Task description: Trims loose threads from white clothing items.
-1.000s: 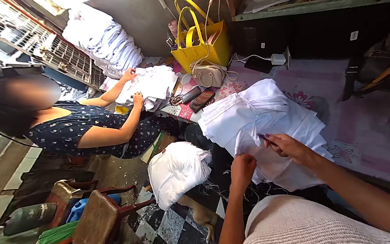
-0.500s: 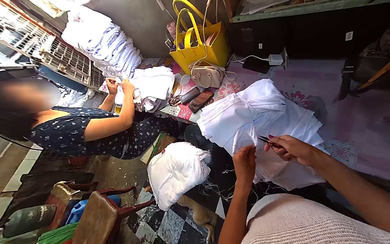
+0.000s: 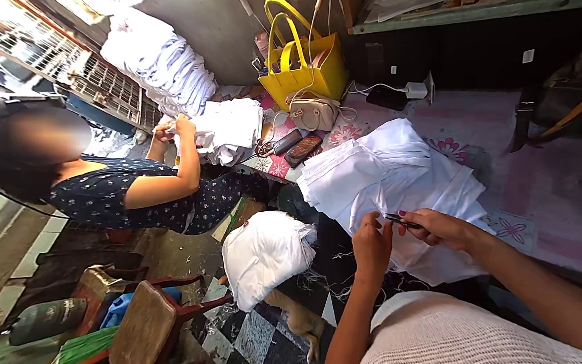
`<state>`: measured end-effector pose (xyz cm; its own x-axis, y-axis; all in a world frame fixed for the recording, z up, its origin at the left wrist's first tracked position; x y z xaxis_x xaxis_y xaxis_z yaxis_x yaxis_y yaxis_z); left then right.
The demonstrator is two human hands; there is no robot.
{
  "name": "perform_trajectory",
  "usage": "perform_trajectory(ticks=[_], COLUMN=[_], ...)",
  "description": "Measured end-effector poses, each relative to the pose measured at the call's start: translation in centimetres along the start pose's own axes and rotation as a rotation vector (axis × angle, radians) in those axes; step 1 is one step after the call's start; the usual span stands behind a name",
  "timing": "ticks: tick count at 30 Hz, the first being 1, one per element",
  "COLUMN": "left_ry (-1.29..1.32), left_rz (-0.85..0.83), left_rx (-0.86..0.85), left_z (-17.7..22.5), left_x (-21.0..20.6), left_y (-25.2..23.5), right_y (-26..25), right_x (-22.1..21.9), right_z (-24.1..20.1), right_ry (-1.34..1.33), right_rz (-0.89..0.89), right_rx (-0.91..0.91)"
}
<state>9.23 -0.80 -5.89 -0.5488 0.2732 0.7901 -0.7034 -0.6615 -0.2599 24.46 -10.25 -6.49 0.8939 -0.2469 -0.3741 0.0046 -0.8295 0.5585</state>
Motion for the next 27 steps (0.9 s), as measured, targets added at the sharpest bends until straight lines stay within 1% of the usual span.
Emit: perform_trajectory(ticks=[2, 4, 8, 11, 16, 18, 19, 20, 22, 24, 25, 27], left_ry=[-0.006, 0.062, 0.239, 0.324, 0.444, 0.377, 0.287, 0.181, 0.045, -0.017, -0.034, -0.081], left_rz=[0.043, 0.042, 0.023, 0.008, -0.013, 0.0, 0.018, 0.033, 0.033, 0.018, 0.022, 0.064], left_rx=[-0.049, -0.06, -0.02, 0.022, 0.083, 0.071, 0.044, 0.014, -0.008, 0.038, 0.07, 0.116], left_z=[-0.2, -0.6, -0.8, -1.0, -1.3, -1.3, -1.3, -1.1, -1.1, -1.3, -1.4, -1.5], left_x=[-0.7, -1.1, -1.1, -1.2, -1.8, -2.1, -2.1, -2.0, -2.3, -3.0, -3.2, -2.9], left_y=[-0.2, -0.4, -0.1, 0.1, 0.4, 0.7, 0.9, 1.1, 1.4, 1.7, 1.7, 1.4], right_y=[-0.1, -0.1, -0.3, -0.7, -1.3, -1.3, -1.1, -0.7, 0.0, 0.2, -0.2, -1.6], right_x=[0.1, 0.2, 0.2, -0.1, -0.3, 0.1, 0.2, 0.2, -0.4, -1.7, -2.5, -3.5], right_z=[0.1, 0.2, 0.1, -0.1, 0.1, 0.2, 0.0, -0.4, -1.3, -1.7, -1.6, -1.0], right_ry=[0.007, 0.009, -0.002, 0.023, 0.048, 0.05, 0.079, 0.138, 0.348, 0.588, 0.704, 0.938], right_rz=[0.003, 0.009, -0.04, -0.053, 0.05, 0.122, 0.176, 0.246, 0.36, 0.396, 0.414, 0.486], right_rx=[-0.007, -0.005, -0.001, 0.015, 0.066, 0.095, 0.127, 0.177, 0.352, 0.524, 0.576, 0.594])
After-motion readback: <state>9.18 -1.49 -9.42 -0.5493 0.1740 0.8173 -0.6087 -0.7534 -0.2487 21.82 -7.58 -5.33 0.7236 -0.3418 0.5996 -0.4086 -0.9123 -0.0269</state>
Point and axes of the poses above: each hand's wrist, its own y-axis away from the middle knuckle, its own x-axis out of the back of the hand, z = x × y, the point moved 2 cm from there along -y, towards the middle knuckle, and after that the axes turned 6 degrees about -y, right-handed, at the moved point
